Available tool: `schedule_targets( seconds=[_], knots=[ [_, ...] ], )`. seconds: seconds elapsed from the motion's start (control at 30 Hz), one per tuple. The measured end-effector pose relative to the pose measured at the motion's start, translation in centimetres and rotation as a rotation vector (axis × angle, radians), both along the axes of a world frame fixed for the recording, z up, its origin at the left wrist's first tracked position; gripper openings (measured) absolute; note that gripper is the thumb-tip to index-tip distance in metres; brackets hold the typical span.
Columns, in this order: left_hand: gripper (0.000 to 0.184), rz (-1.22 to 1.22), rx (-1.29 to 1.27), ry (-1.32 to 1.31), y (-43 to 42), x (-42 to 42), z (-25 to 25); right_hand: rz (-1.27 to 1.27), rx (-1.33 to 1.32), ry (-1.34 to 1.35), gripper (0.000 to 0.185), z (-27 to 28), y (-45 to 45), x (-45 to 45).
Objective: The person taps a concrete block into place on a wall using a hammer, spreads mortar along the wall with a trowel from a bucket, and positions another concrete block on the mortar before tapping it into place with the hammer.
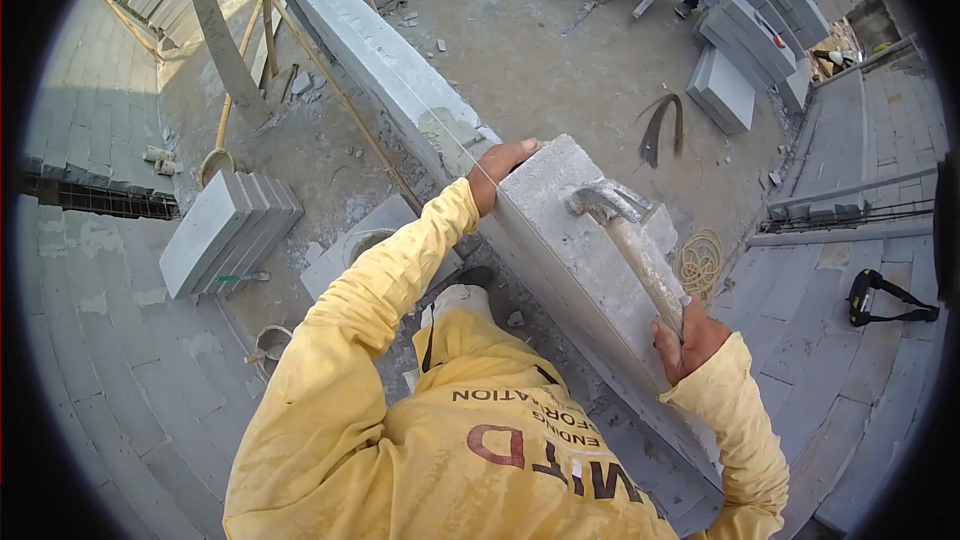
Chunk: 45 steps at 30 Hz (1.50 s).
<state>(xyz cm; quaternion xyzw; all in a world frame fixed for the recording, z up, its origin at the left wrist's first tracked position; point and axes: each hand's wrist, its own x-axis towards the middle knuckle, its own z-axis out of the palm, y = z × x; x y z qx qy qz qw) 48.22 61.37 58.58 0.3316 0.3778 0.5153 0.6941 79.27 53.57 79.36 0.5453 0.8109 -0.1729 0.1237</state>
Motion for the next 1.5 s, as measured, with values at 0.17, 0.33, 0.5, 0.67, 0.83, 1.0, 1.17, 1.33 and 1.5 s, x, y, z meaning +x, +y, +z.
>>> schedule_targets(
  seconds=[0.17, 0.33, 0.5, 0.67, 0.83, 1.0, 1.17, 1.33, 1.5],
  knots=[
    [0.045, -0.032, 0.068, 0.085, 0.4, -0.5, -0.7, -0.022, 0.144, 0.427, 0.034, 4.1, 0.2, -0.5],
    [0.043, 0.054, 0.173, 0.219, 0.3, -0.2, -1.2, 0.039, 0.176, 0.274, 0.035, 0.5, -0.2, 0.6],
    [0.035, 0.001, 0.388, 0.203, 0.5, -0.9, -0.7, 0.067, 0.038, 0.287, 0.033, 2.0, 0.2, 0.5],
    [0.046, 0.045, 0.291, 0.327, 0.1, -0.4, -1.3, -0.031, -0.021, 0.088, 0.034, -0.3, -1.4, 1.6],
    [0.05, 0.098, 0.629, 0.758, 0.8, -2.6, -7.1, -0.247, -0.016, 0.443, 0.033, 2.1, -3.7, 3.2],
    [0.086, -0.091, 0.049, -0.289, 0.4, -2.4, -5.4, -0.466, 0.221, 0.619, 0.037, 1.3, -9.2, 9.2],
    [0.101, -0.243, 0.465, 0.387, -1.0, -4.3, -3.4, -0.945, 0.395, 0.419, 0.038, 1.3, -16.9, 11.5],
    [0.094, -0.764, 0.722, 1.242, 2.3, -10.2, -6.5, -1.206, 0.715, 0.633, 0.041, 3.8, -20.8, 11.0],
    [0.092, -1.014, 0.675, 1.341, 4.9, -6.5, -5.7, -1.201, 1.094, 0.965, 0.041, 5.3, -21.4, 7.6]
  ],
)
